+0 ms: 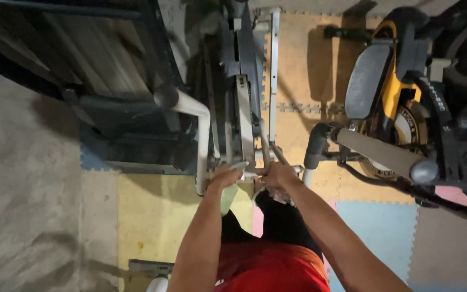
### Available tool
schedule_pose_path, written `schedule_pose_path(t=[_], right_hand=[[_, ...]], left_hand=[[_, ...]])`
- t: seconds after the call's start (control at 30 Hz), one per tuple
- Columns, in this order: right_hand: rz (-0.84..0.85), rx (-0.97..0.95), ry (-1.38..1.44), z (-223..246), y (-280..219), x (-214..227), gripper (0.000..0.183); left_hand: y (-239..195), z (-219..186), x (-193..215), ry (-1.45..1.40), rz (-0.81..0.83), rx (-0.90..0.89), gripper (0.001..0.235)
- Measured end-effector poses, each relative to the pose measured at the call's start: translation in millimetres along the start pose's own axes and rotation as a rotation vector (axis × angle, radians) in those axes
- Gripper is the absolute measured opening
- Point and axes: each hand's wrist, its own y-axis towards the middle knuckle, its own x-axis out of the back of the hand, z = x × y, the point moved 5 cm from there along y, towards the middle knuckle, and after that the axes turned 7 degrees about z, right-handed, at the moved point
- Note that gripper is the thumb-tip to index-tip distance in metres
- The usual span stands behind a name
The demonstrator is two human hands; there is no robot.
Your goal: Cleaning and wiping down various parts of an elliptical trainer and a stationary bike using a spray bottle and a cloth.
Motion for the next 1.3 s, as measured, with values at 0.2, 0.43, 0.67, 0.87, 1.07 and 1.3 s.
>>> schedule_pose_path(t=[0.2,0.43,0.67,0.87,1.07,1.3], right_hand=[[-0.032,-0.026,0.003,-9,-14,25,0.074],[0.012,0.017,-0.01,-24,-43,43,0.066],[0.012,0.04,-0.027,-42,-11,16,0.064],[-0.031,0.063,-0.006,-47,21,-15,0.069],[-0.164,0.22,0.016,-58,55,-33,0.067],[0.023,0.094,0.074,-43,3,-21,0.066]], left_hand=[[-69,-60,-4,0.438,-0.057,-0.015,0.083],[-75,-68,-28,0.353,-0.075,0.038,0.09],[-79,-66,-31,0.313,-0.106,0.035,0.085],[-34,-30,-30,0.365,-0.119,-0.022,0.081],[-39,-34,-28,0.453,-0.138,-0.039,0.082],[-31,-20,-35,0.48,-0.082,-0.067,0.085]])
